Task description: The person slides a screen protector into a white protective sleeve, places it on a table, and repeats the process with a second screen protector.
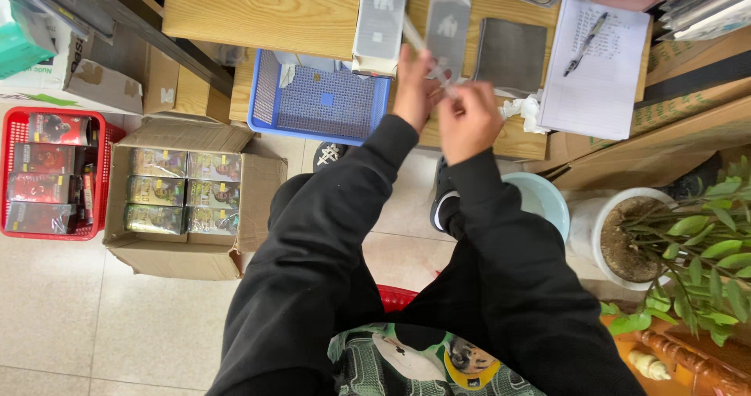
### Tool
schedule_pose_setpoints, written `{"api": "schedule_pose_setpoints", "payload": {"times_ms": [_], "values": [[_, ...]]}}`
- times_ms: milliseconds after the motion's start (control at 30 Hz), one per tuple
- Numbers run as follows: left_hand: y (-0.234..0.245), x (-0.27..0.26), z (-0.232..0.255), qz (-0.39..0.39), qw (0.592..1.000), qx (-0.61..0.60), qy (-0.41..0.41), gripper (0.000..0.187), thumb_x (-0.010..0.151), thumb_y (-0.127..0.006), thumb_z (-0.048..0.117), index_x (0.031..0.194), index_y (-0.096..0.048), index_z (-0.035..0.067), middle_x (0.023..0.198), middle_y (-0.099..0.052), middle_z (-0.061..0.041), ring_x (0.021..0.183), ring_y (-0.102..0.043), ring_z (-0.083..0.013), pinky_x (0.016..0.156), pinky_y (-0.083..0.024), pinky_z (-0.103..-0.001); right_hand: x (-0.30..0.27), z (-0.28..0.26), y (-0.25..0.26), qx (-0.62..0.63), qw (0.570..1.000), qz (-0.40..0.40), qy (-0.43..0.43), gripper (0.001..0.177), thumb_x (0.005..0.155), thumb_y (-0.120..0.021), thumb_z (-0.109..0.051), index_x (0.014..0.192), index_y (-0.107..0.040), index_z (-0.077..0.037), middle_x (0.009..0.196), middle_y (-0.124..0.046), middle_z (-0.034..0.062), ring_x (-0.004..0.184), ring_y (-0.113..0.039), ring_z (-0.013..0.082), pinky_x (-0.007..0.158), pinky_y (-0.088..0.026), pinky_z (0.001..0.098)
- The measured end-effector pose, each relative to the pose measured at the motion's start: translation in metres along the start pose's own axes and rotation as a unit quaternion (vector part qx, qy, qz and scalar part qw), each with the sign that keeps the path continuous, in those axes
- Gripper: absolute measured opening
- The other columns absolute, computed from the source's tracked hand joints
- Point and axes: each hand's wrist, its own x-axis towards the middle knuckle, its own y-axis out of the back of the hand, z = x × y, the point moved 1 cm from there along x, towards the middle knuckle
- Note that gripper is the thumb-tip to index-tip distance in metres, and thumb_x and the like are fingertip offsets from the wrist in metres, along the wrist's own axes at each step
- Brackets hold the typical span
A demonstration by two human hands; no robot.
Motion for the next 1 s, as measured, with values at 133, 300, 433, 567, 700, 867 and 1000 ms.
{"api": "schedule_pose_setpoints", "payload": {"times_ms": [133, 300, 433, 567, 700, 867, 1000], "values": [[0.022, -0.022, 0.032, -0.046, 0.99, -0.134, -0.011, 0.106, 0.075, -0.068, 0.065, 0.156, -0.031, 0.007, 0.143, -0.053, -0.021, 0.125, -0.063, -0.0463, 0.094, -0.057, -0.063, -0.013, -0.05, 0.035, 0.023, 0.996, -0.069, 0.06, 0.029, 0.081, -0.079, 0.009, 0.104, -0.082, -0.007, 0.109, -0.07, 0.0082, 0.093, -0.073, 0.0271, 0.076, -0.061, 0.0406], [0.029, -0.076, 0.071, -0.269, 0.946, -0.177, -0.033, 0.07, 0.106, -0.058, 0.05, 0.151, -0.05, -0.003, 0.138, -0.067, -0.025, 0.106, -0.073, -0.0396, 0.091, -0.061, -0.054, -0.013, -0.081, 0.058, 0.247, 0.922, -0.083, -0.287, 0.04, 0.09, -0.084, -0.02, 0.123, -0.068, -0.005, 0.104, -0.071, 0.0091, 0.081, -0.07, 0.0154, 0.069, -0.059, 0.0276], [0.003, -0.123, 0.076, -0.031, 0.988, 0.104, -0.114, 0.06, 0.096, -0.073, 0.035, 0.136, -0.064, -0.007, 0.108, -0.075, -0.03, 0.101, -0.075, -0.0411, 0.088, -0.064, -0.053, -0.02, -0.074, 0.062, 0.441, 0.798, -0.166, -0.375, 0.021, 0.1, -0.079, -0.019, 0.096, -0.069, -0.001, 0.061, -0.061, 0.0113, 0.051, -0.067, 0.0186, 0.047, -0.054, 0.0291], [0.055, -0.072, 0.035, -0.13, 0.96, 0.164, -0.188, 0.017, 0.096, -0.082, 0.022, 0.094, -0.074, 0.008, 0.079, -0.08, -0.014, 0.068, -0.078, -0.0194, 0.059, -0.065, -0.03, -0.033, -0.06, 0.066, 0.473, 0.729, -0.258, -0.422, 0.021, 0.097, -0.079, -0.009, 0.082, -0.072, 0.005, 0.063, -0.068, 0.0212, 0.05, -0.071, 0.0241, 0.045, -0.06, 0.0352], [0.058, -0.061, 0.028, -0.154, 0.945, 0.203, -0.203, 0.014, 0.093, -0.086, 0.017, 0.092, -0.075, 0.007, 0.076, -0.079, -0.016, 0.068, -0.079, -0.0192, 0.057, -0.064, -0.029, -0.041, -0.035, 0.053, 0.49, 0.694, -0.297, -0.436, 0.016, 0.097, -0.076, -0.002, 0.085, -0.074, 0.007, 0.07, -0.071, 0.0227, 0.055, -0.073, 0.0243, 0.052, -0.064, 0.0366], [0.041, -0.088, 0.034, -0.144, 0.948, 0.212, -0.191, 0.014, 0.094, -0.085, 0.015, 0.094, -0.074, 0.006, 0.077, -0.078, -0.015, 0.069, -0.075, -0.0155, 0.059, -0.063, -0.028, -0.036, -0.026, 0.048, 0.526, 0.654, -0.251, -0.482, 0.011, 0.093, -0.078, 0.002, 0.094, -0.071, 0.011, 0.077, -0.072, 0.0245, 0.063, -0.077, 0.0286, 0.058, -0.068, 0.0406], [0.035, -0.105, 0.035, -0.135, 0.945, 0.223, -0.196, 0.012, 0.094, -0.084, 0.012, 0.094, -0.074, 0.006, 0.077, -0.077, -0.01, 0.074, -0.072, -0.0104, 0.062, -0.061, -0.027, -0.023, -0.039, 0.06, 0.57, 0.605, -0.228, -0.507, 0.016, 0.09, -0.079, 0.003, 0.1, -0.07, 0.012, 0.084, -0.073, 0.025, 0.069, -0.079, 0.0329, 0.064, -0.069, 0.045]]}}
